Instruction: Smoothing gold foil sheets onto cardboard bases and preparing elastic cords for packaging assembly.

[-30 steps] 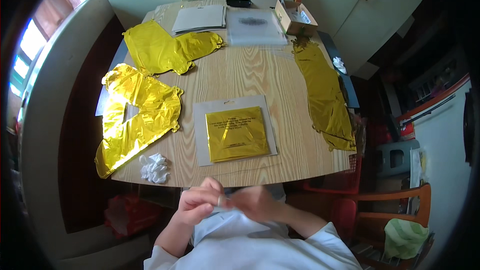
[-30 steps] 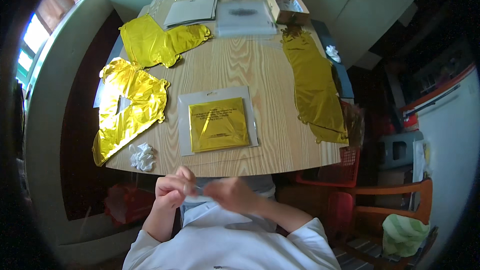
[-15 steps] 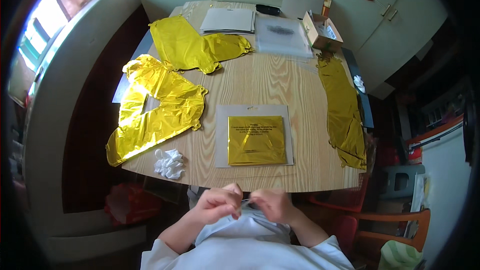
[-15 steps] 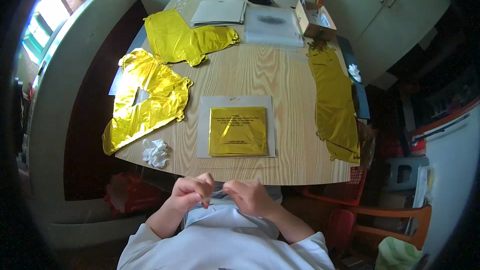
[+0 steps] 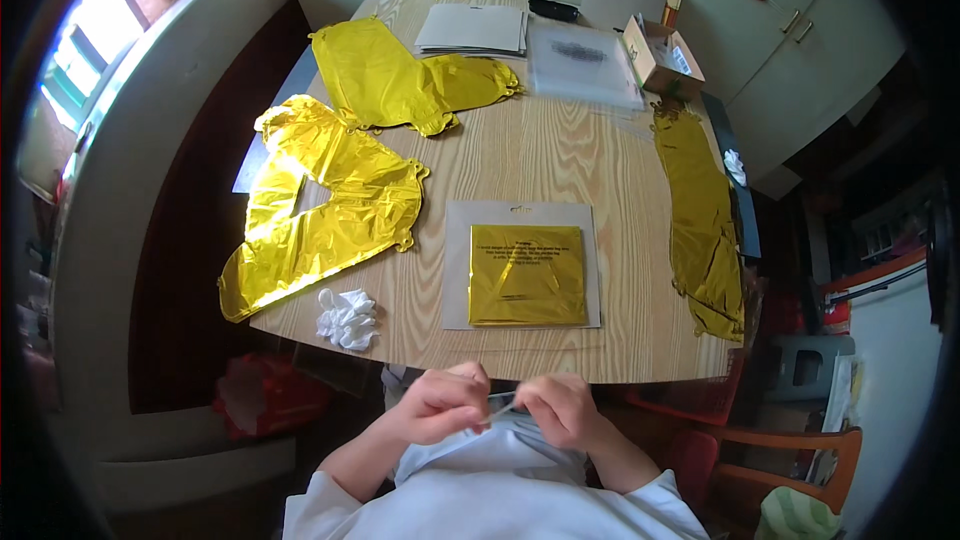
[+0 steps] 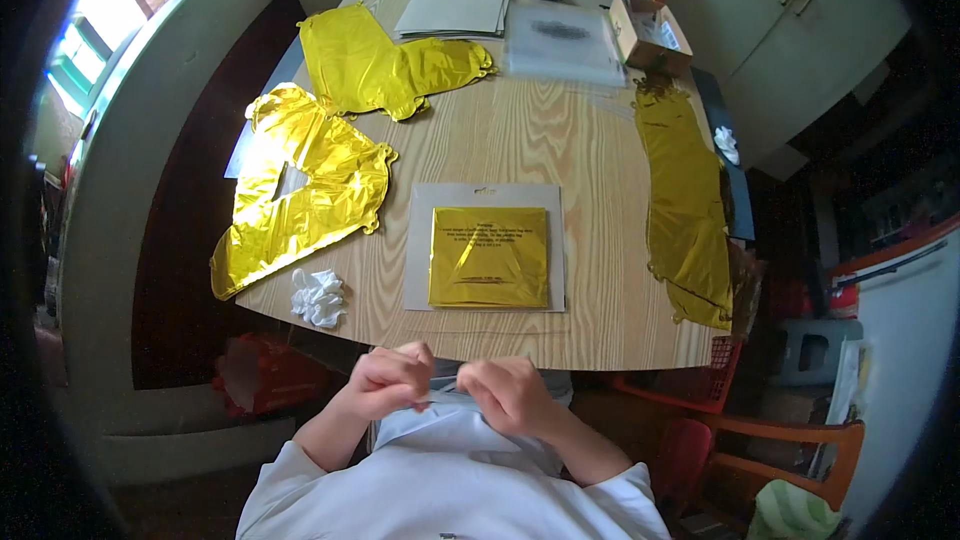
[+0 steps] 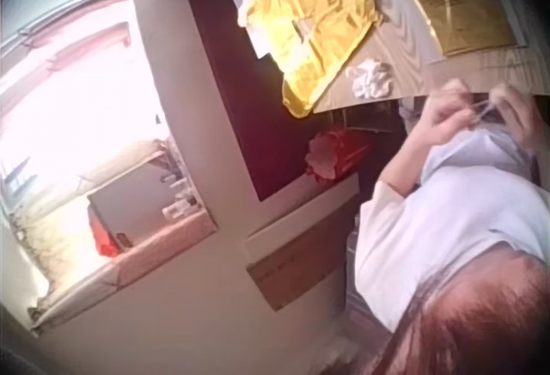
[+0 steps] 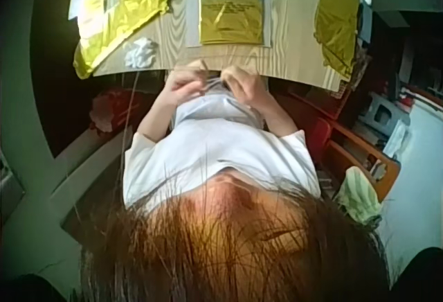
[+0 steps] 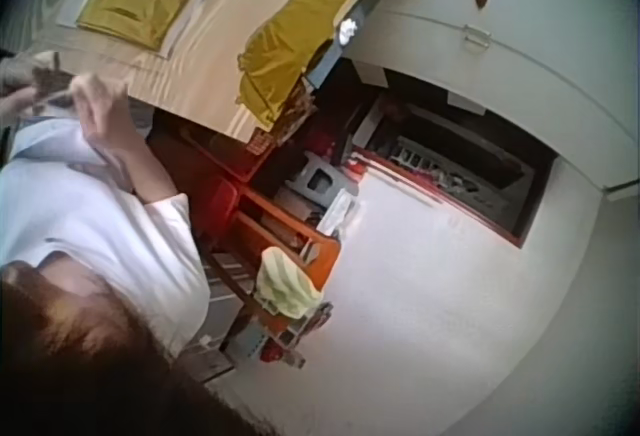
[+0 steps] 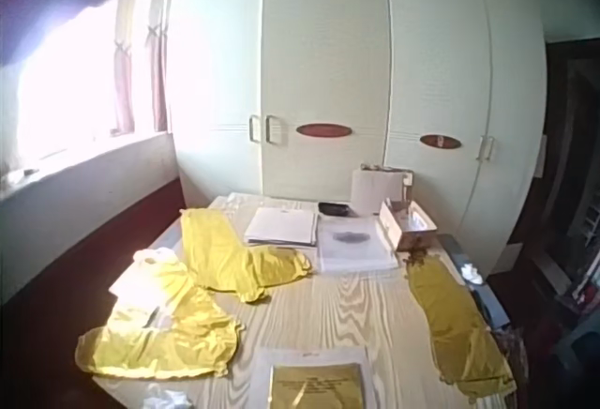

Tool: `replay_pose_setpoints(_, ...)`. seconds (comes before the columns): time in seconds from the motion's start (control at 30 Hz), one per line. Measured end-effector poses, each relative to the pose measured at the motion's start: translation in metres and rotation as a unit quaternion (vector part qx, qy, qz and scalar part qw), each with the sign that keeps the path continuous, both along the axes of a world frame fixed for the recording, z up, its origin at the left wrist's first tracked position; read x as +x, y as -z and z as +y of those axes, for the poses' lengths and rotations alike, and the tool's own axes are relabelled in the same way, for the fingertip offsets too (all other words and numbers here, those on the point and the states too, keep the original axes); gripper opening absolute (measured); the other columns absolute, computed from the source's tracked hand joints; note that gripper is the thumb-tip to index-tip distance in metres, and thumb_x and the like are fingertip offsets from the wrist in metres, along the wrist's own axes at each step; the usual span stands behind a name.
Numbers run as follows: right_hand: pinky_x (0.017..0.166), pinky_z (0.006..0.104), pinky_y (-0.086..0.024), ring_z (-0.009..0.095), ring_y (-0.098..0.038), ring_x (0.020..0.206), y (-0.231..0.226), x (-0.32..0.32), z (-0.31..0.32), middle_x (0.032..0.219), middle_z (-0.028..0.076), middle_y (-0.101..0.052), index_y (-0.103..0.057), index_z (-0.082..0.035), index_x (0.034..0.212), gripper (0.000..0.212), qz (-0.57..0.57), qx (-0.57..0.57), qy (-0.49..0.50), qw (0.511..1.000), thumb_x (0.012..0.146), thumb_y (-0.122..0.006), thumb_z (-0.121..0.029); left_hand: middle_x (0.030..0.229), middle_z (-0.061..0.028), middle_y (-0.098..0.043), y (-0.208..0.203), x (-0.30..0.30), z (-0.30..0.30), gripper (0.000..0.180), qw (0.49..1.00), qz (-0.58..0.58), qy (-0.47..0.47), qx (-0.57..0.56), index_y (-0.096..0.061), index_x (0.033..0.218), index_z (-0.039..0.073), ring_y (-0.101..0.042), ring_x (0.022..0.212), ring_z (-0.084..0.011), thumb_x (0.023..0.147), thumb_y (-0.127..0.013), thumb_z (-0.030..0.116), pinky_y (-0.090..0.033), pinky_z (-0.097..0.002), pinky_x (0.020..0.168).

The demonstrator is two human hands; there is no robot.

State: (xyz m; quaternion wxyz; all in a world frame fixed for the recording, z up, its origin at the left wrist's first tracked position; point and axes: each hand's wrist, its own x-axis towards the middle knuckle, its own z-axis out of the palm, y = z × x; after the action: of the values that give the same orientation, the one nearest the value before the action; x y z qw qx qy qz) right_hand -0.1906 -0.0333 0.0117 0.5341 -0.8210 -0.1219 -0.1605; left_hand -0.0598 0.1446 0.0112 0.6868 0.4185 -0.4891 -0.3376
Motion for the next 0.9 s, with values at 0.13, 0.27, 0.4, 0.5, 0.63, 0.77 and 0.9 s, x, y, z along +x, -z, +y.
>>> replay_pose_setpoints(0.13,0.056,0.0381,-0.050,0.029,-0.064,0.063,0.006,-0.002,0.011,0.074,0.010,-0.063,-0.059,-0.006,0.090,0.013,-0.019,-0.063,-0.016,0.998,0.078,-0.064,-0.005,0.074,-0.0039,-0.068,-0.009,-0.013,-0.021,0.013,0.949,-0.125,-0.276,0.086,-0.066,0.079,0.004,-0.054,0.079,-0.0191,0.088,-0.062,0.012,-0.040,-0.0333,0.073)
replay_pose_setpoints(0.27,0.056,0.0383,-0.050,0.029,-0.064,0.063,0.001,-0.001,-0.003,0.073,0.009,-0.063,-0.061,-0.006,0.091,0.016,0.035,-0.012,0.017,0.999,0.076,-0.064,-0.004,0.090,-0.0023,-0.069,0.013,0.001,-0.002,0.013,1.000,-0.006,-0.004,-0.005,-0.066,0.098,0.003,-0.053,0.090,-0.0209,0.085,-0.064,0.005,-0.040,-0.0321,0.079)
replay_pose_setpoints(0.4,0.054,0.0387,-0.049,0.029,-0.063,0.061,0.006,0.003,0.007,0.071,0.010,-0.061,-0.060,-0.006,0.091,0.013,0.015,-0.044,0.009,0.999,0.079,-0.062,-0.003,0.084,-0.0029,-0.068,0.000,-0.011,-0.021,0.008,0.966,-0.050,-0.234,0.100,-0.069,0.087,0.002,-0.052,0.091,-0.0201,0.086,-0.064,0.007,-0.039,-0.0311,0.081)
replay_pose_setpoints(0.5,0.053,0.0386,-0.049,0.029,-0.063,0.061,-0.008,0.003,-0.006,0.072,0.010,-0.062,-0.061,-0.007,0.091,0.012,0.027,0.023,0.053,0.998,0.079,-0.064,-0.006,0.089,-0.0019,-0.069,0.000,0.000,-0.008,0.015,0.976,-0.164,-0.122,0.075,-0.068,0.098,0.004,-0.053,0.091,-0.0197,0.084,-0.063,0.003,-0.038,-0.0314,0.083)
replay_pose_setpoints(0.63,0.053,0.0383,-0.049,0.028,-0.062,0.060,0.008,0.010,-0.003,0.070,0.010,-0.060,-0.061,-0.006,0.089,0.010,0.040,-0.088,0.023,0.995,0.079,-0.062,-0.004,0.083,-0.0025,-0.069,-0.004,-0.009,-0.015,0.012,0.972,-0.088,-0.198,0.091,-0.068,0.093,0.004,-0.055,0.085,-0.0200,0.082,-0.064,0.004,-0.037,-0.0327,0.084)
replay_pose_setpoints(0.77,0.052,0.0376,-0.049,0.028,-0.062,0.059,-0.003,0.003,-0.006,0.067,0.009,-0.058,-0.060,-0.007,0.086,0.009,-0.007,0.011,0.021,1.000,0.078,-0.066,-0.007,0.085,-0.0037,-0.069,-0.003,0.000,-0.007,0.015,0.982,-0.154,-0.091,0.065,-0.069,0.094,0.005,-0.055,0.082,-0.0212,0.081,-0.064,0.000,-0.040,-0.0331,0.082)
replay_pose_setpoints(0.9,0.051,0.0375,-0.049,0.028,-0.062,0.058,0.012,0.008,-0.003,0.067,0.009,-0.059,-0.060,-0.007,0.090,0.013,0.030,-0.053,0.013,0.998,0.077,-0.063,-0.003,0.082,-0.0036,-0.068,-0.009,-0.008,-0.017,0.013,0.978,-0.073,-0.175,0.084,-0.068,0.091,0.004,-0.055,0.080,-0.0218,0.079,-0.064,0.001,-0.041,-0.0328,0.082)
